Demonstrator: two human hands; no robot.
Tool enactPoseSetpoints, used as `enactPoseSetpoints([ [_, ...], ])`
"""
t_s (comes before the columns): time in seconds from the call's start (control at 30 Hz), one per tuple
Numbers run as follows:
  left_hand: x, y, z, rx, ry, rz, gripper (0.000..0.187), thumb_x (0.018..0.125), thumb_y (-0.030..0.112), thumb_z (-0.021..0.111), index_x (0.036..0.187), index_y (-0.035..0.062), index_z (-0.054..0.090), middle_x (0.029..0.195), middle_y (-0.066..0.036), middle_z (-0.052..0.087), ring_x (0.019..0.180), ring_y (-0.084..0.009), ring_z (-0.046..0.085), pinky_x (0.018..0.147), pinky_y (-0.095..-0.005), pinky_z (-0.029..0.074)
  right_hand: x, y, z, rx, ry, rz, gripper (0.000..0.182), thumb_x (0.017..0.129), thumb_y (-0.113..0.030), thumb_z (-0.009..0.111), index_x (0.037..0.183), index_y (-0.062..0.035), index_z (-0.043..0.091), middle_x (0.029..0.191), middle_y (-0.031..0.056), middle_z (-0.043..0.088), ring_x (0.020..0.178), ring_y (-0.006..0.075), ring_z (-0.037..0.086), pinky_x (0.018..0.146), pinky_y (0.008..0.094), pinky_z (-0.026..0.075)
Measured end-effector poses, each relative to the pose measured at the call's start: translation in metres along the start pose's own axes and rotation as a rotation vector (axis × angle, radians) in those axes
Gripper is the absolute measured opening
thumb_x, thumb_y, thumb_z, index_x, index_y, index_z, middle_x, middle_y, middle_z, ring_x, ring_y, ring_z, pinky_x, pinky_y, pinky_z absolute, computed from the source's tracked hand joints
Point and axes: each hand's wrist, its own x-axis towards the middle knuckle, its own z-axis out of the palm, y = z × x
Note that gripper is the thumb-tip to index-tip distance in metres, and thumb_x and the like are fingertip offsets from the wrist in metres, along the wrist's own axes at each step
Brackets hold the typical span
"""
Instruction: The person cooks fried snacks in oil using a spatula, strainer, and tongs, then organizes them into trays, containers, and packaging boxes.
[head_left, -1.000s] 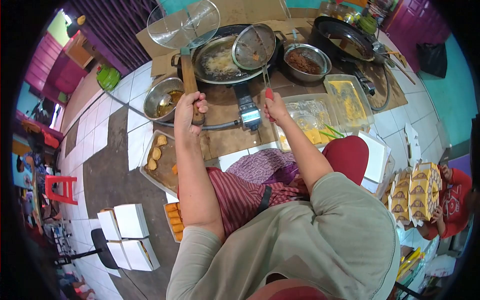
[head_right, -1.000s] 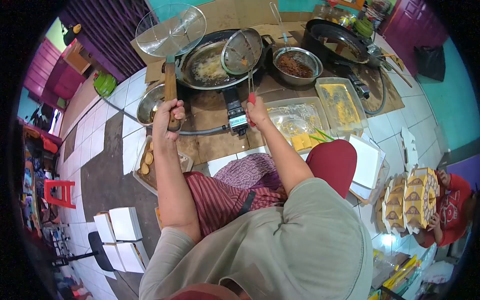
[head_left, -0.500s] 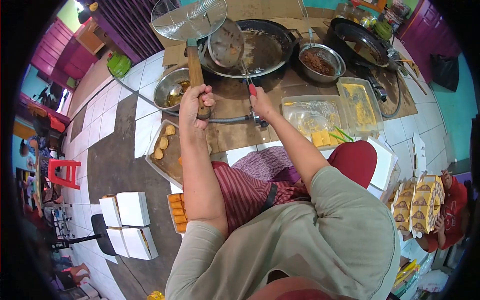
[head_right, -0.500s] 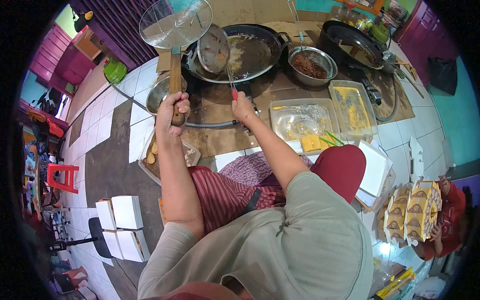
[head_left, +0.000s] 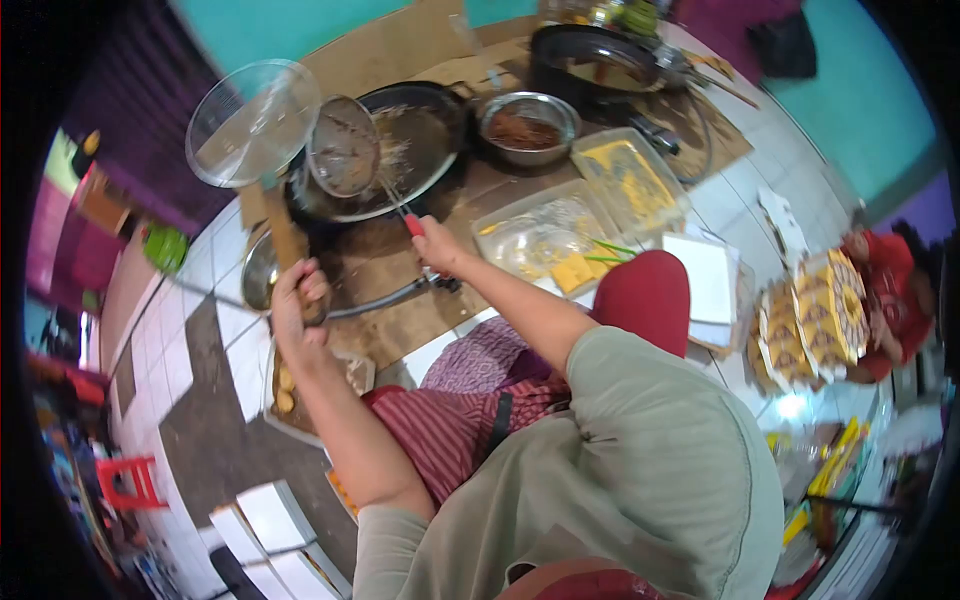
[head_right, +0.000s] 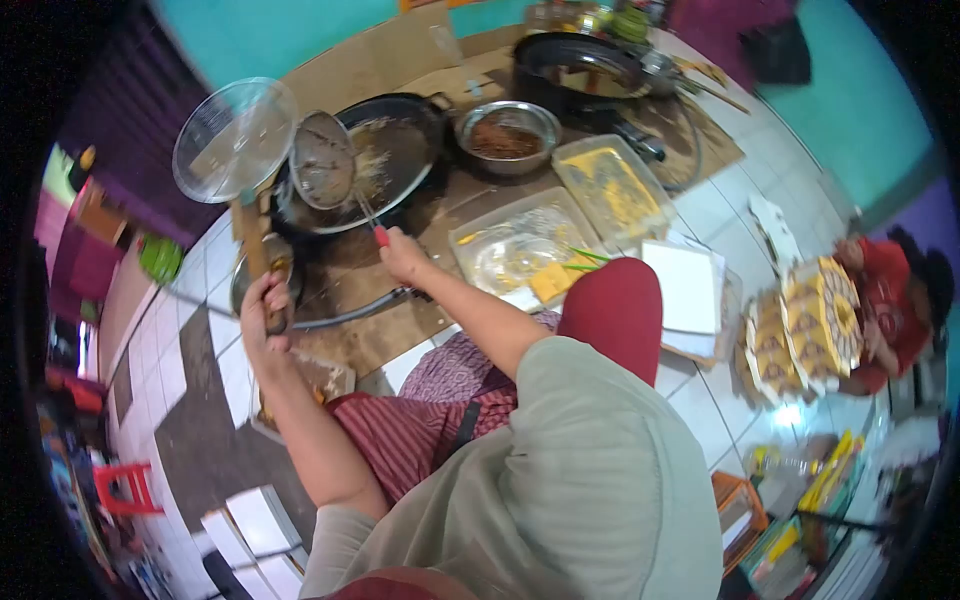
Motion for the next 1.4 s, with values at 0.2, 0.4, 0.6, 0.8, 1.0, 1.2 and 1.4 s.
enactPoseSetpoints([
  [0.2, -0.004, -0.003, 0.005, 0.054, 0.005, 0.006, 0.011, 0.089, 0.002, 0.052, 0.095, -0.0031, 0.044, 0.081, -0.010, 0.052, 0.057, -0.0089, 0.044, 0.044, -0.0203, 0.039, -0.025, 0.013, -0.078, 0.243, 0.206, 0.050, 0.025, 0.090, -0.021, 0.049, 0.107, -0.0034, 0.043, 0.073, 0.0168, 0.060, 0.051, 0.0242, 0.058, 0.041, 0.0374, 0.044],
  [0.4, 0.005, -0.004, -0.001, 0.035, 0.002, 0.003, 0.010, 0.089, 0.000, 0.051, 0.095, -0.0027, 0.044, 0.080, -0.010, 0.052, 0.056, -0.0090, 0.044, 0.044, -0.0203, 0.039, -0.014, 0.048, -0.168, -0.181, 0.484, 0.082, 0.038, 0.089, -0.017, 0.049, 0.124, -0.0067, 0.041, 0.103, 0.0297, 0.058, 0.094, 0.0457, 0.057, 0.082, 0.0489, 0.045],
  [0.6, 0.009, -0.016, 0.017, 0.100, 0.063, 0.091, 0.011, 0.087, -0.001, 0.053, 0.092, -0.0009, 0.044, 0.080, -0.011, 0.053, 0.057, -0.0087, 0.045, 0.043, -0.0197, 0.039, -0.003, 0.076, -0.193, -0.514, 0.535, 0.137, 0.050, 0.088, -0.013, 0.044, 0.138, -0.0139, 0.036, 0.099, 0.0266, 0.060, 0.091, 0.0414, 0.060, 0.082, 0.0494, 0.046],
  [0.8, 0.017, -0.020, 0.012, 0.129, 0.050, 0.053, 0.011, 0.087, 0.000, 0.053, 0.092, 0.0001, 0.044, 0.081, -0.011, 0.053, 0.057, -0.0082, 0.045, 0.044, -0.0198, 0.039, 0.027, 0.112, -0.191, -0.520, 0.413, 0.193, 0.051, 0.086, -0.012, 0.044, 0.138, -0.0142, 0.040, 0.102, 0.0273, 0.061, 0.097, 0.0396, 0.059, 0.085, 0.0475, 0.046],
  [1.0, 0.013, -0.026, 0.018, 0.192, 0.073, 0.073, 0.013, 0.087, 0.000, 0.052, 0.094, 0.0022, 0.042, 0.080, -0.010, 0.052, 0.056, -0.0088, 0.045, 0.043, -0.0201, 0.037, 0.029, 0.146, -0.177, -0.416, 0.463, 0.096, 0.049, 0.085, -0.013, 0.047, 0.134, -0.0120, 0.044, 0.105, 0.0238, 0.062, 0.099, 0.0395, 0.059, 0.086, 0.0467, 0.045],
  [1.2, 0.019, -0.028, 0.016, 0.300, 0.052, 0.112, 0.013, 0.090, 0.007, 0.050, 0.081, -0.0022, 0.047, 0.062, 0.001, 0.038, 0.049, -0.0047, 0.033, 0.040, -0.0191, 0.026, 0.037, 0.144, -0.196, -0.110, 0.423, 0.328, 0.023, 0.085, -0.017, 0.055, 0.106, -0.0073, 0.053, 0.084, 0.0157, 0.062, 0.058, 0.0274, 0.062, 0.053, 0.0393, 0.050],
  [1.4, 0.002, -0.030, 0.038, 0.043, -0.040, 0.074, 0.007, 0.082, -0.002, 0.056, 0.084, -0.0017, 0.049, 0.068, -0.003, 0.047, 0.052, -0.0056, 0.042, 0.040, -0.0174, 0.033, 0.068, 0.231, -0.240, 0.120, 0.097, 0.453, 0.043, 0.085, -0.033, 0.065, 0.113, -0.0034, 0.052, 0.074, 0.0067, 0.060, 0.051, 0.0101, 0.055, 0.040, 0.0267, 0.043],
])
